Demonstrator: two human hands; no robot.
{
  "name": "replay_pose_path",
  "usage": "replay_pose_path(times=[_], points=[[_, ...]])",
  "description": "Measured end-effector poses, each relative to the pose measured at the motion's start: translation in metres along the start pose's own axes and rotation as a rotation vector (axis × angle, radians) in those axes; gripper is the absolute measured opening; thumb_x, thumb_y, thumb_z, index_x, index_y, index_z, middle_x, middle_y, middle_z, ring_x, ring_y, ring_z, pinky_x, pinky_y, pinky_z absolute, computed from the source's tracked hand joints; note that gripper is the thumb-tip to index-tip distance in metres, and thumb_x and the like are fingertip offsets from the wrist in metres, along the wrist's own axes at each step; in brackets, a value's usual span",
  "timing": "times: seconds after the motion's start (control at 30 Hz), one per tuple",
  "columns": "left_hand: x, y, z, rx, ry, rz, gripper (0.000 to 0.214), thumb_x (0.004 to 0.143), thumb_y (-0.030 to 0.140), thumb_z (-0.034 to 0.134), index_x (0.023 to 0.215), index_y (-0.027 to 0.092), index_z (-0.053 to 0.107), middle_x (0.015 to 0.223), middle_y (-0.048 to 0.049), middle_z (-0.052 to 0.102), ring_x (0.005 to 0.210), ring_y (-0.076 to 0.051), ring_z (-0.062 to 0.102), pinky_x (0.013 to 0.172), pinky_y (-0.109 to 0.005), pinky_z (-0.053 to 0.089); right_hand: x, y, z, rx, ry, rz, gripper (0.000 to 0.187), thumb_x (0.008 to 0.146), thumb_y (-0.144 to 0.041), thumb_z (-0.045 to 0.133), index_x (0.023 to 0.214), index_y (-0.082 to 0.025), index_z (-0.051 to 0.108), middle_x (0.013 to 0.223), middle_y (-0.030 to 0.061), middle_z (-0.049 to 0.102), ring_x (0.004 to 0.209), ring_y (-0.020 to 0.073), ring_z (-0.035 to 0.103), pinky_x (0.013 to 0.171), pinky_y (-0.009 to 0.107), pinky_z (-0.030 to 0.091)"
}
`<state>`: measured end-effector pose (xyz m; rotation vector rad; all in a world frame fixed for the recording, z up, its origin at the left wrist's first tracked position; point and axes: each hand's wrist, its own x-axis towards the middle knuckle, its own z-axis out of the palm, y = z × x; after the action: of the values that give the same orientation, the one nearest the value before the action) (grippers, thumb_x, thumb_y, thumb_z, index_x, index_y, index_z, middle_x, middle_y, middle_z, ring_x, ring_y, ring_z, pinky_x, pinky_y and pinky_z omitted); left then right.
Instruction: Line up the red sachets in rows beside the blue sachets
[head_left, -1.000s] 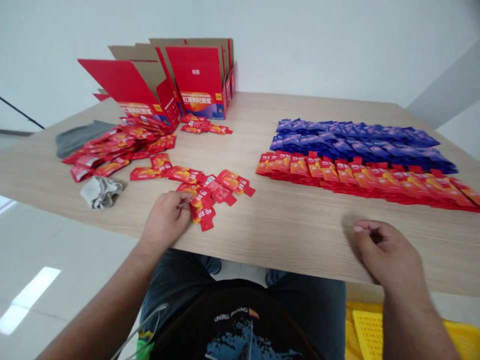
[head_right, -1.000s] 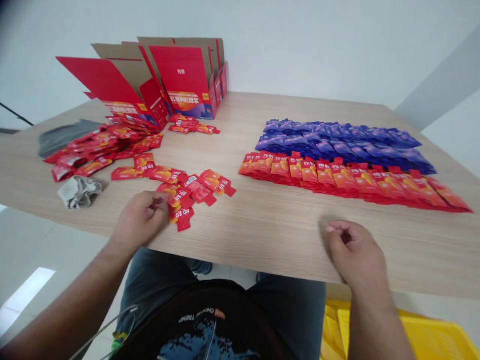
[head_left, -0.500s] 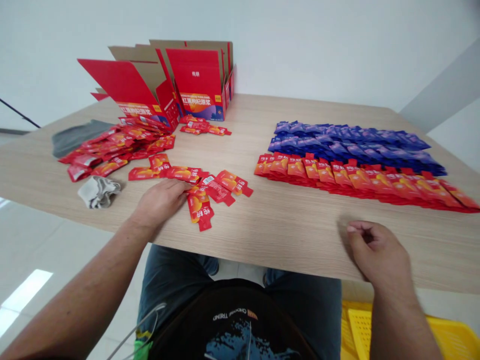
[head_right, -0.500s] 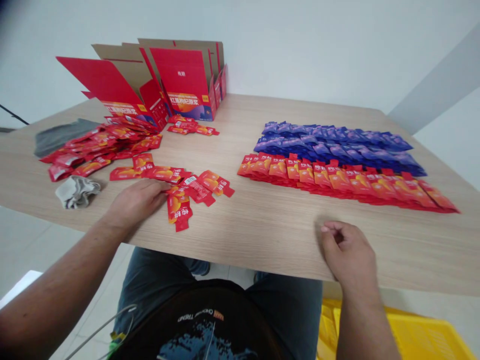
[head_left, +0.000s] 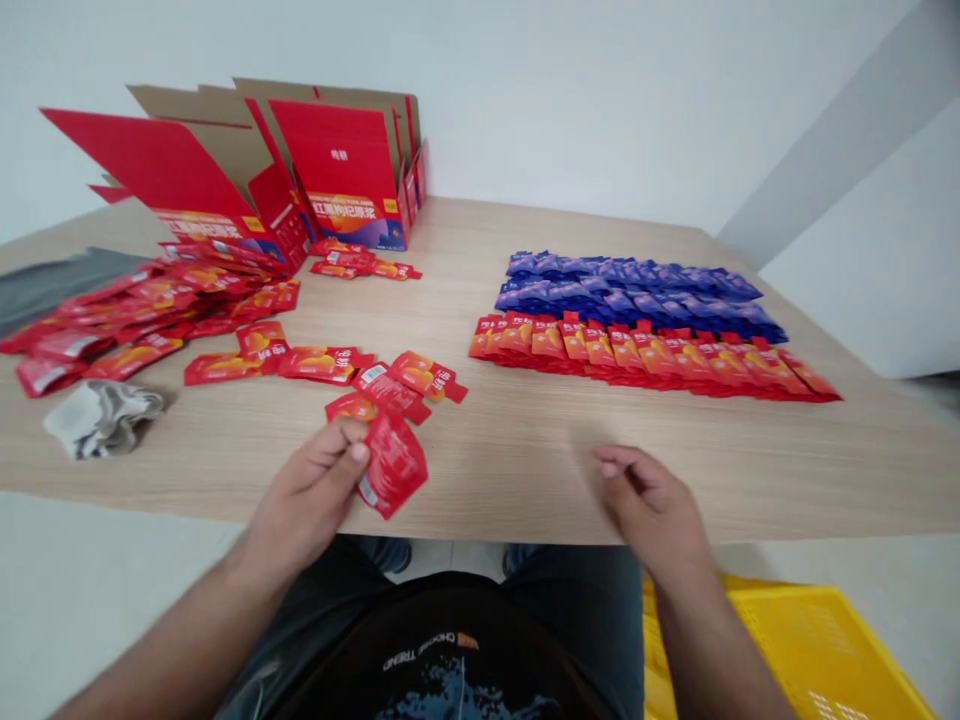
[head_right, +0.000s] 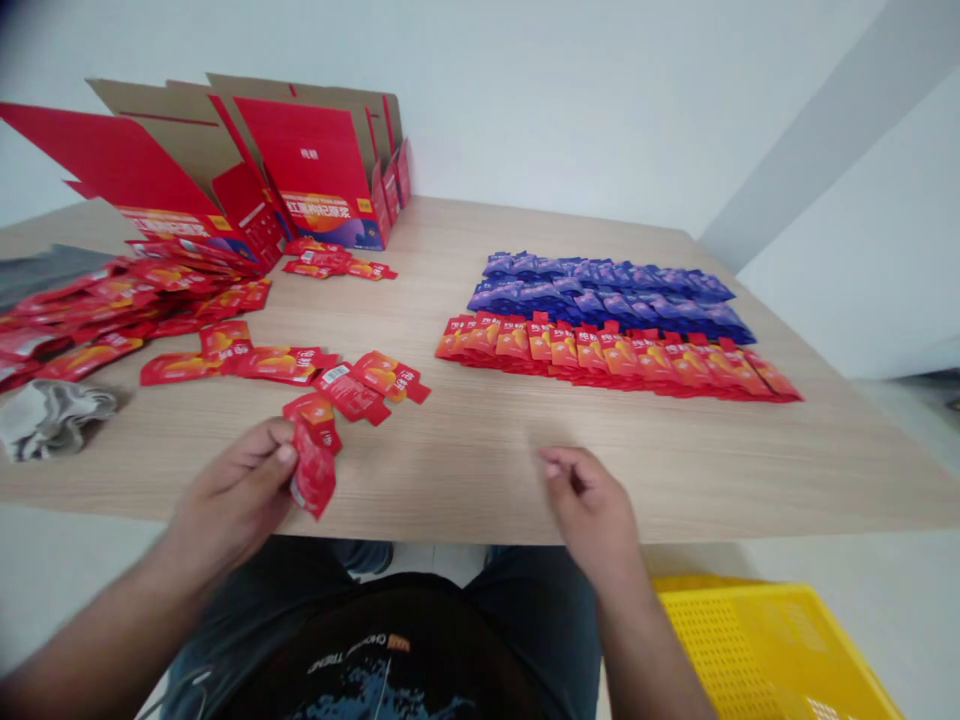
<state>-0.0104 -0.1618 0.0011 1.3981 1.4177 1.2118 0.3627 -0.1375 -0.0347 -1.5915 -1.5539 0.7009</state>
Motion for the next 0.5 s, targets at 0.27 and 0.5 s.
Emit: replay_pose_path(times=[0.27,0.5], points=[[-0.029,0.006,0.096,-0.793,-0.546,-0.613,0.046,0.074,0.055,0.094,0.079,0.019,0.066,0.068,0.0013,0.059,0.056,-0.009,0.048,0.052,-0.022,0.038,-0.03,-0.063,0.061,0.479,-0.433,-0.384,0.013,0.106,-0.034,0.065,0.106,-0.028,0.076,0.095,0.0031,0.068,0.091,0.0181,0.064,0.081,0.032,0.053],[-0.028,-0.003,0.103,-0.646,-0.599,-0.678,0.045,0.078,0.063,0.087,0.089,0.022,0.071,0.071,-0.0002,0.061,0.056,-0.014,0.054,0.048,-0.024,0.045,-0.032,-0.056,0.052,0.549,-0.403,-0.41,0.022,0.108,-0.043,0.062,0.096,-0.026,0.069,0.097,0.0048,0.064,0.092,0.0195,0.064,0.081,0.034,0.054]])
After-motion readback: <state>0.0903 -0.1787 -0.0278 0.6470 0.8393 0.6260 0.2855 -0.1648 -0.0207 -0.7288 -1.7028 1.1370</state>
